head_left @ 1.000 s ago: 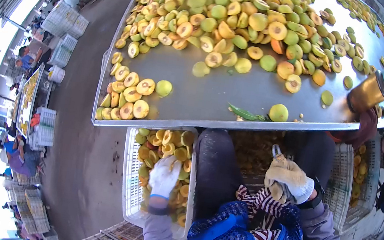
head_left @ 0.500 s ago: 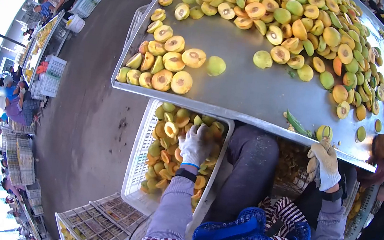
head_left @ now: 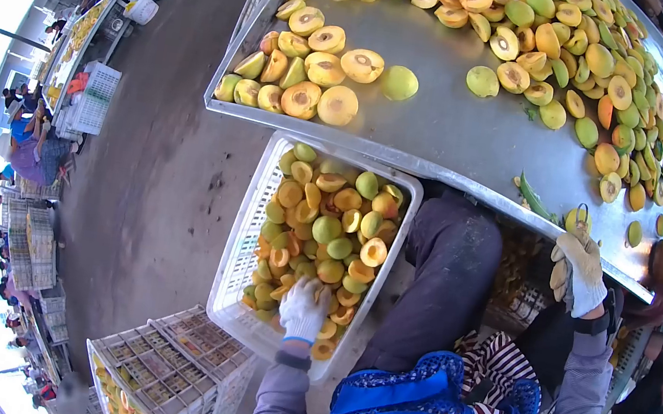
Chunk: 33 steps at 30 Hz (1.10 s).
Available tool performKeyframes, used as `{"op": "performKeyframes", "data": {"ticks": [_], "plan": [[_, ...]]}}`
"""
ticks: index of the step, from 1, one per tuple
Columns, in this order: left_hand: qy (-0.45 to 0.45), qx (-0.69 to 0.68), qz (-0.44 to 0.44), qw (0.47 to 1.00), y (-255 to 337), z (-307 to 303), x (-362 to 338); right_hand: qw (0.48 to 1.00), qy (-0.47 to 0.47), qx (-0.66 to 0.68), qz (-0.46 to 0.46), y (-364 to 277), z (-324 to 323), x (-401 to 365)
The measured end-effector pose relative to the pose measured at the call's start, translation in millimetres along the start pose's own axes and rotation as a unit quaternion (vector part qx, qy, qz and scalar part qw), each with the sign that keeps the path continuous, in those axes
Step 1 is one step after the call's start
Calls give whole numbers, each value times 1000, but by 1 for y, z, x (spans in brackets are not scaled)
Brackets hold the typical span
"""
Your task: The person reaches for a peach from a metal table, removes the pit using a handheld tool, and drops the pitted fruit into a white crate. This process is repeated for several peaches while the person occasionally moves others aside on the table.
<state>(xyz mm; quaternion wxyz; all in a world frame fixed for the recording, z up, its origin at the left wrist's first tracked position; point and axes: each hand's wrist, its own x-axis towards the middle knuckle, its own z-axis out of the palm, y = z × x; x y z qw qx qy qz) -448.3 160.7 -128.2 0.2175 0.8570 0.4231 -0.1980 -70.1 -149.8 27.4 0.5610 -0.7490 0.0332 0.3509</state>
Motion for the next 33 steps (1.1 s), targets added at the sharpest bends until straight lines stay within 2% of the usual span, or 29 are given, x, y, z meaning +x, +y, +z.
{"op": "performKeyframes", "data": {"ticks": [1,2,3,5,7,9,10,13,15,17,19,20,21,23,25,26,29,30,32,33], "plan": [[82,-92,0,992,28,-11,5,1000,7,-1,2,0,1,0],[95,-135,23,986,57,-28,13,1000,16,0,3,0,2,0],[119,-143,32,982,72,-22,29,1000,27,1,2,0,2,0],[219,-161,136,953,95,-9,72,999,31,-2,-16,1,4,-1],[261,-143,163,941,112,9,106,999,35,0,-20,2,6,-4],[64,-82,238,966,129,-6,99,999,33,-1,-16,0,7,-2],[121,-128,247,953,121,17,100,999,32,-3,-5,-3,6,-2],[32,-301,195,933,93,-7,105,999,30,-5,17,-2,3,0],[234,-95,201,947,84,-29,128,999,47,-6,10,4,1,2],[309,38,124,942,81,-43,152,998,60,0,-2,5,5,3],[281,87,112,949,54,-41,193,998,63,10,14,-4,11,-2],[292,8,66,954,43,-34,219,996,84,10,8,5,6,3],[305,1,67,950,31,-36,239,997,76,13,-4,8,3,6],[286,-32,40,957,26,-52,260,998,61,23,-18,15,-1,5],[132,-123,-47,982,40,-87,256,999,39,6,-24,8,-1,5],[88,-148,-50,984,43,-97,251,999,46,8,-28,13,-2,5],[158,-135,46,977,31,-88,236,998,47,22,-45,15,-3,7],[246,-75,53,965,45,-81,213,998,44,25,-45,16,-2,6],[317,-74,119,938,78,-60,168,999,25,23,-23,2,5,-2],[355,-58,203,911,80,-22,155,1000,14,21,-12,-4,7,-4]]}}
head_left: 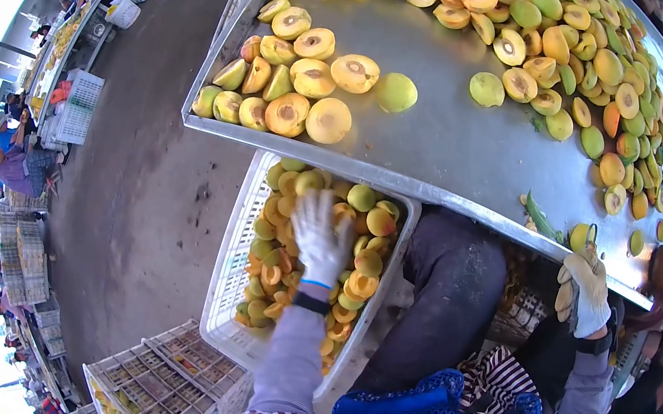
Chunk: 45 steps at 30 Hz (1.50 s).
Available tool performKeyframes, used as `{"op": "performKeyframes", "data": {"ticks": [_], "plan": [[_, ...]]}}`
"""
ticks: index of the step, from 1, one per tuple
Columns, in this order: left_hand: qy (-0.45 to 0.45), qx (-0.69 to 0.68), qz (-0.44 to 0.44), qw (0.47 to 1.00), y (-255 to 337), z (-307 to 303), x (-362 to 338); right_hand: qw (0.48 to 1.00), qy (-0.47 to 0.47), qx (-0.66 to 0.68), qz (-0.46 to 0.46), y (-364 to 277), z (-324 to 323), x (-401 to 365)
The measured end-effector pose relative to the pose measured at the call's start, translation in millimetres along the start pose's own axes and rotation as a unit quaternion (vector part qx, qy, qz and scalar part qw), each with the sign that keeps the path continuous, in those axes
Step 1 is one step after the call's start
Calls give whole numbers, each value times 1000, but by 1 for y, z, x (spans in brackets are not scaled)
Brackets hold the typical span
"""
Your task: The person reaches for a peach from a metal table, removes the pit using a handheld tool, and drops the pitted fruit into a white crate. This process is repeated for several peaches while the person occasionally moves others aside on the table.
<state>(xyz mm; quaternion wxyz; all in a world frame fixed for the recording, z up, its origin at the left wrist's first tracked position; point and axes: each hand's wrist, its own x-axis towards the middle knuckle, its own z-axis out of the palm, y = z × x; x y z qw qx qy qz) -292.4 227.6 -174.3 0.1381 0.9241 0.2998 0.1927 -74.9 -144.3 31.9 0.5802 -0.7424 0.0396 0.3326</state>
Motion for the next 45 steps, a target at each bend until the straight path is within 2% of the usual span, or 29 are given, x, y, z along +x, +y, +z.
{"op": "performKeyframes", "data": {"ticks": [1,2,3,6,8,9,10,11,12,13,14,15,16,21,22,24,25,28,29,32,36,37,38,40,42,44,45], "plan": [[-33,-22,68,997,5,30,-36,1000,-6,-4,2,-3,-1,1],[-228,15,-5,974,39,29,-56,1000,-13,-8,6,-4,-2,1],[-184,6,-6,983,46,31,-61,1000,-22,-12,12,-3,-1,-2],[-265,-33,-21,963,36,16,-49,999,-11,-17,-28,14,-12,8],[-219,-194,-32,956,8,-6,-23,1000,8,-16,-14,10,-8,10],[-163,-198,-121,959,11,-35,-5,1000,21,-16,-2,10,-7,7],[-97,-170,-119,973,-3,-55,15,1000,22,-7,3,9,-6,6],[-37,-181,-127,974,-44,-54,21,1000,22,2,8,6,-4,5],[-4,-8,-145,989,-56,-70,30,1000,21,11,13,4,-2,3],[18,92,-140,986,-83,-76,39,1000,21,8,15,2,0,2],[20,145,-203,968,-115,-68,42,1000,22,5,15,1,1,2],[-52,154,-269,949,-134,-67,45,1000,24,2,16,0,1,1],[-186,75,-353,914,-150,-72,53,1000,25,-4,15,0,1,1],[-147,124,-360,913,-150,-63,55,999,41,-30,20,-4,3,3],[-127,116,-340,925,-150,-63,54,999,41,-20,23,-4,3,-1],[-171,98,-359,912,-141,-77,59,999,39,-2,24,-4,4,-1],[-149,69,-359,919,-138,-82,52,999,41,-19,-27,8,1,7],[-102,67,-356,926,-136,-78,46,998,55,-18,-1,2,6,0],[-103,56,-363,924,-145,-76,43,998,43,3,52,-8,8,-4],[-99,42,-363,926,-161,-53,52,998,42,-13,47,-7,5,-1],[-110,88,-366,920,-137,-69,59,999,22,13,23,1,1,-2],[-120,83,-375,916,-125,-77,58,999,34,-16,-23,12,-3,1],[-129,77,-384,911,-121,-78,57,999,36,-23,-27,14,-6,3],[-94,39,-381,919,-131,-67,51,998,37,-42,-26,8,1,2],[-81,15,-367,927,-152,-60,54,999,19,-10,24,0,6,-1],[-68,57,-356,930,-162,-47,56,999,8,11,52,-11,6,-4],[-72,47,-351,932,-154,-52,56,1000,17,-6,17,-6,5,-1]]}}
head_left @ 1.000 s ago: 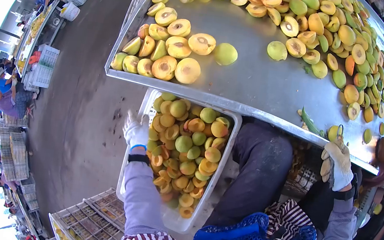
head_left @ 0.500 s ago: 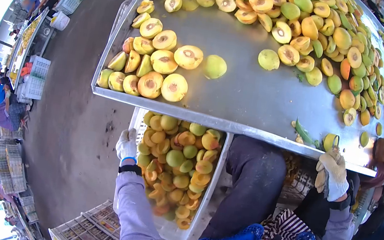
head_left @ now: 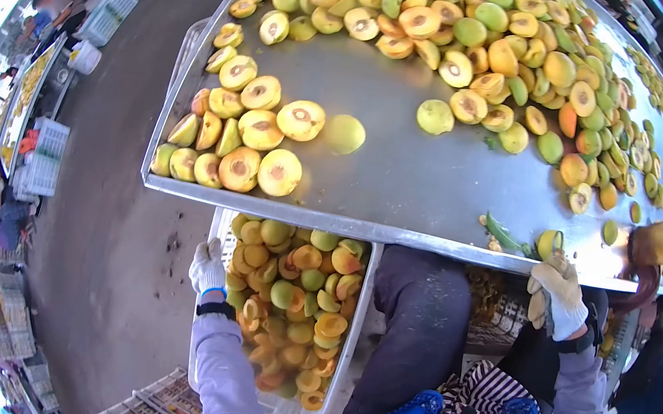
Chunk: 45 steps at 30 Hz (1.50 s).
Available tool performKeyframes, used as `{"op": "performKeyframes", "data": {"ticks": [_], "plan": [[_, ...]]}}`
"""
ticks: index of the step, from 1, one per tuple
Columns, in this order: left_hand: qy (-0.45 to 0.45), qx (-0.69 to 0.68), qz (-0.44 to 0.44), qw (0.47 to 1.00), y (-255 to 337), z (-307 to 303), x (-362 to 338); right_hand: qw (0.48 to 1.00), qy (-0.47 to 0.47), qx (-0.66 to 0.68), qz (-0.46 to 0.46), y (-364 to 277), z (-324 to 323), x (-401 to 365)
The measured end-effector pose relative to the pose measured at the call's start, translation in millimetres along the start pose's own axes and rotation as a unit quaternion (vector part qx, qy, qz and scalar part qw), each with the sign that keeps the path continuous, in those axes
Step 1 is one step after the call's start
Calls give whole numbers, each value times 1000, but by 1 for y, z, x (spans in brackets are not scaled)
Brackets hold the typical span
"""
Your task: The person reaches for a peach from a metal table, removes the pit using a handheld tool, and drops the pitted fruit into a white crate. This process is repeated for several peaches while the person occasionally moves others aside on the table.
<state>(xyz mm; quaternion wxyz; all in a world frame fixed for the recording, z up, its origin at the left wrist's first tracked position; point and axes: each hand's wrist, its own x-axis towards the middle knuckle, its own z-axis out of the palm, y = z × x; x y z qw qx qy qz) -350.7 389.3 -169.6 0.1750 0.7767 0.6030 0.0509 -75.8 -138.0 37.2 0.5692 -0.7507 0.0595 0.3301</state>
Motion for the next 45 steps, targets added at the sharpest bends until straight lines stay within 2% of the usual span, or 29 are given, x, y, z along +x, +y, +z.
{"op": "performKeyframes", "data": {"ticks": [1,3,7,8,11,13,15,16,18,19,20,21,22,23,24,25,26,27,28,31,34,37,41,42,43,44,45], "plan": [[-4,-7,11,1000,4,-6,-2,999,10,-17,-35,3,1,3],[-24,-33,22,999,-5,-3,1,999,29,44,-1,1,9,-3],[-51,-48,54,996,-3,-22,-15,992,72,59,86,-9,17,-11],[-45,-34,78,995,-12,-21,-18,993,75,48,77,-6,17,-10],[-93,85,46,991,-38,-25,-25,996,49,55,46,-1,16,-12],[-102,74,44,991,-41,-38,-40,996,27,86,21,2,14,-10],[-166,-39,81,982,-32,-48,-57,996,11,85,19,1,11,-13],[-195,-75,116,971,46,-99,-117,996,-9,84,22,8,8,-8],[-200,-229,206,930,112,-114,-173,995,-15,98,2,8,7,-10],[-198,-240,250,917,160,-136,-211,994,-30,100,-13,15,5,-6],[-225,-310,278,881,182,-122,-218,996,-50,74,-10,23,2,0],[-245,-312,290,871,217,-132,-245,997,-52,51,-20,29,1,3],[-275,-340,357,825,240,-121,-253,995,-57,39,-72,28,1,-6],[-265,-316,436,800,270,-119,-269,990,-61,27,-123,23,1,-20],[-311,-305,437,787,301,-120,-286,994,-78,77,-30,15,-2,-39],[-330,-312,471,757,326,-110,-297,990,-86,107,-5,25,-5,-44],[-339,-274,489,756,351,-103,-310,988,-82,132,-14,30,-12,-54],[-335,-271,542,722,371,-77,-314,984,-77,156,-22,34,-20,-66],[-318,-214,585,715,394,-75,-331,985,-74,157,-7,40,-29,-75],[-264,-107,749,598,434,-15,-351,968,-70,243,0,61,-49,-102],[-301,67,698,647,459,8,-354,957,-82,275,-35,78,-67,-112],[-245,84,645,719,465,5,-351,959,-89,268,-36,79,-75,-116],[-218,93,632,738,458,4,-347,949,-116,283,-76,65,-67,-111],[-276,31,556,784,456,-9,-350,954,-124,269,-41,56,-70,-117],[-427,-103,448,779,453,-11,-343,951,-130,277,-50,49,-73,-119],[-534,-254,350,726,445,-15,-343,946,-136,287,-59,46,-74,-121],[-615,-392,234,642,437,-22,-345,942,-143,297,-66,43,-74,-123]]}}
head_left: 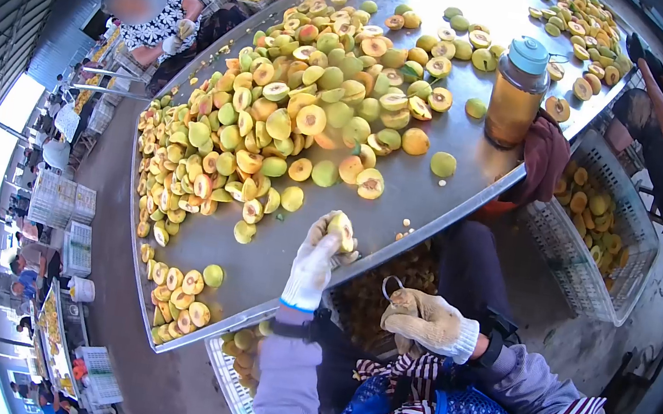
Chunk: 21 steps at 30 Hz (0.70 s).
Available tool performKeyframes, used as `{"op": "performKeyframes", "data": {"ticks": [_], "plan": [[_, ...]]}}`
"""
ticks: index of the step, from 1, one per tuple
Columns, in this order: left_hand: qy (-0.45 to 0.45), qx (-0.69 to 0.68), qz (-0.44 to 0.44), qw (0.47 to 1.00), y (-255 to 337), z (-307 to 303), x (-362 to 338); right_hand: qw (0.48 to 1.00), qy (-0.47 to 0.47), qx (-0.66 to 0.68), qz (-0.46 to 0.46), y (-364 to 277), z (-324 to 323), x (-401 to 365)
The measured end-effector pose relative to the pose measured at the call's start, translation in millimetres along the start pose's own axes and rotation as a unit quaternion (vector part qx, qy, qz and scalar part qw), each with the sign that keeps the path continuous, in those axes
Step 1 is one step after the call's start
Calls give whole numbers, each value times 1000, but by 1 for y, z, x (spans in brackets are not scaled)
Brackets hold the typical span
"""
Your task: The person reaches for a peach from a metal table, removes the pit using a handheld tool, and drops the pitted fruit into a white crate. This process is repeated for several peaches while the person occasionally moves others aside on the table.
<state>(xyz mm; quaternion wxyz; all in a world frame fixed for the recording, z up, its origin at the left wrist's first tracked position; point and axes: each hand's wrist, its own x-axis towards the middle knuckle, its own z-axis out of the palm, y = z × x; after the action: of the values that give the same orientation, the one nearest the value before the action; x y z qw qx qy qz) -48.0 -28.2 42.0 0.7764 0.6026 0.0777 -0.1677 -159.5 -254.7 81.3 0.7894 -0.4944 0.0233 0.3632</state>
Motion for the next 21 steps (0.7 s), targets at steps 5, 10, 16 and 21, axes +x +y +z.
{"op": "performKeyframes", "data": {"ticks": [5,10,16,21], "plan": [[-87,-182,14,979,23,34,-57,986,12,-153,-59,-18,17,-2],[-33,-71,35,996,27,58,-87,957,41,-269,-103,-24,27,-8],[13,-6,75,997,31,77,-105,919,73,-368,-121,-27,31,-16],[67,25,134,988,31,95,-119,932,54,-340,-111,-37,43,-26]]}}
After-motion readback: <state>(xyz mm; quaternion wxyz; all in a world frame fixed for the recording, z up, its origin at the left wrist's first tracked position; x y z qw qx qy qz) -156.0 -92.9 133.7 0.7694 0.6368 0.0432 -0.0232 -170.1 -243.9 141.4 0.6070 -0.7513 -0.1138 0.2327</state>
